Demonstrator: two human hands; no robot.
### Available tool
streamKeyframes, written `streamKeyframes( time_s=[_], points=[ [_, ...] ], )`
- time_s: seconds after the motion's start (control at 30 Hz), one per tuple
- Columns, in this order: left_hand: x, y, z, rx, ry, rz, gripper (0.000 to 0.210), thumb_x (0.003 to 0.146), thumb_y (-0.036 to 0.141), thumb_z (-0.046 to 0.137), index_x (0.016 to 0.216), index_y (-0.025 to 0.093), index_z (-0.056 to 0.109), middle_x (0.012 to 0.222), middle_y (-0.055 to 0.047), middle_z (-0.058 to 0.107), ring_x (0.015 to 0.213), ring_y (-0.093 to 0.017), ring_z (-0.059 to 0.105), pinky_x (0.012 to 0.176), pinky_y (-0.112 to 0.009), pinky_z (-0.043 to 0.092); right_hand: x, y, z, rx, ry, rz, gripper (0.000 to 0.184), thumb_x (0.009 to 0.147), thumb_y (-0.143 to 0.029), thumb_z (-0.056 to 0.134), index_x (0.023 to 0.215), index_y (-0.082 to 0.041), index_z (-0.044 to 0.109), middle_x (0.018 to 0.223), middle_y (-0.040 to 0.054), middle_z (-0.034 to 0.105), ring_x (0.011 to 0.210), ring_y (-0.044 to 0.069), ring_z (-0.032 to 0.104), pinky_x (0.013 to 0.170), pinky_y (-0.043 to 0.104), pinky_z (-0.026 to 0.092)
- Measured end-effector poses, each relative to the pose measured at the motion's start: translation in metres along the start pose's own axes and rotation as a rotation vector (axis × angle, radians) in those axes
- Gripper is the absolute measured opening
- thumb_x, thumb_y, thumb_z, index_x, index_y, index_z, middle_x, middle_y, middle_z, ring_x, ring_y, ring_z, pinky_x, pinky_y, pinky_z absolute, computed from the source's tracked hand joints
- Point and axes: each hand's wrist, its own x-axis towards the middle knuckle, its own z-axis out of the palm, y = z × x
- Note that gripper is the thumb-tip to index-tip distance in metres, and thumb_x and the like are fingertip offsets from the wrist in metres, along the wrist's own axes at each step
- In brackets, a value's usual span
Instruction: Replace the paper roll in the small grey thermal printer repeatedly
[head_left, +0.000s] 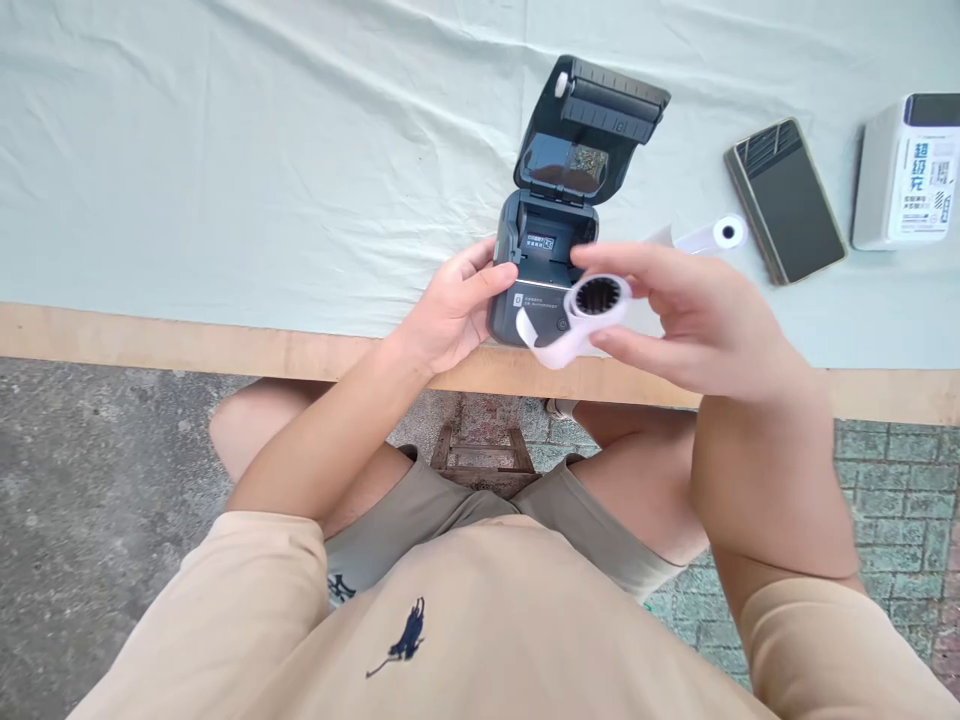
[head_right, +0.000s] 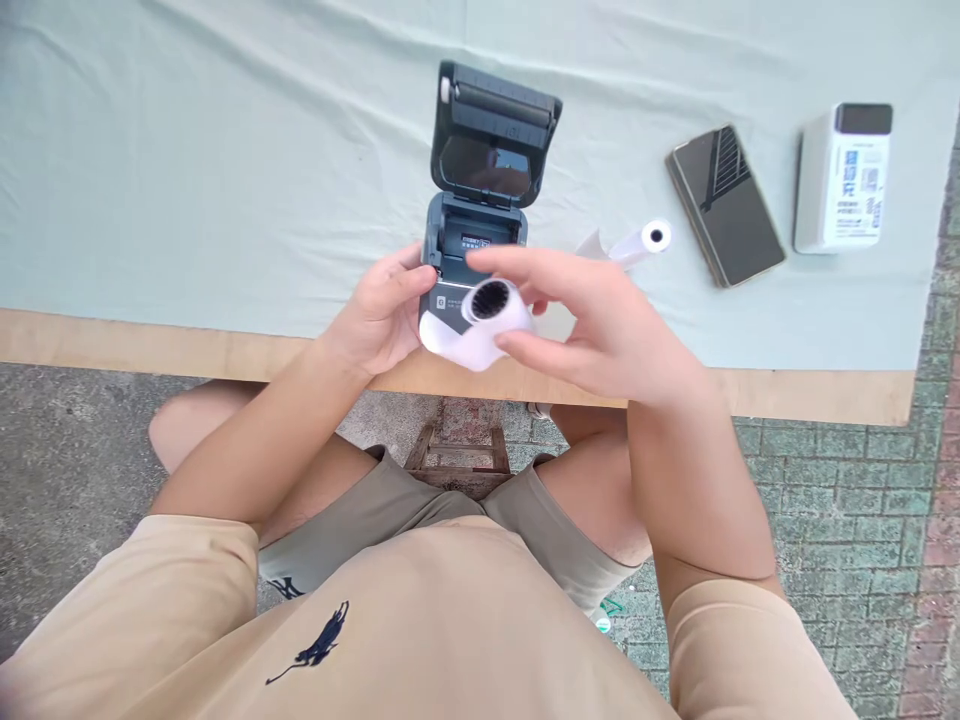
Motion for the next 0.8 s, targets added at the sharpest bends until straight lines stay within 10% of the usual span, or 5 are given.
streamKeyframes(
  time_s=[0.37, 0.8],
  points=[
    [-0.005, -0.001, 0.002, -0.011, 0.007, -0.012, 0.069, 0.090, 0.069, 0.117, 0.137, 0.027, 0.088, 0.135, -0.008, 0.095, 0.131, -0.038, 0.094, 0.090, -0.041, 0.078, 0.048, -0.014, 0.022, -0.657, 0.047, 0.184, 0.033, 0.106, -0.019, 0.071, 0.134, -0.034, 0.075, 0.119, 0.0078, 0.089, 0.116, 0.042, 0.085, 0.115, 0.061, 0.059],
    [0.005, -0.002, -0.007, -0.006, -0.012, 0.005, 0.073, 0.080, 0.071, 0.120, 0.122, 0.026, 0.082, 0.117, -0.003, 0.093, 0.124, -0.033, 0.097, 0.090, -0.038, 0.081, 0.020, 0.008, 0.036, -0.601, 0.106, -0.244, 0.007, 0.124, -0.031, 0.074, 0.120, -0.032, 0.080, 0.115, 0.0063, 0.089, 0.126, 0.038, 0.084, 0.106, 0.057, 0.057]
  ],
)
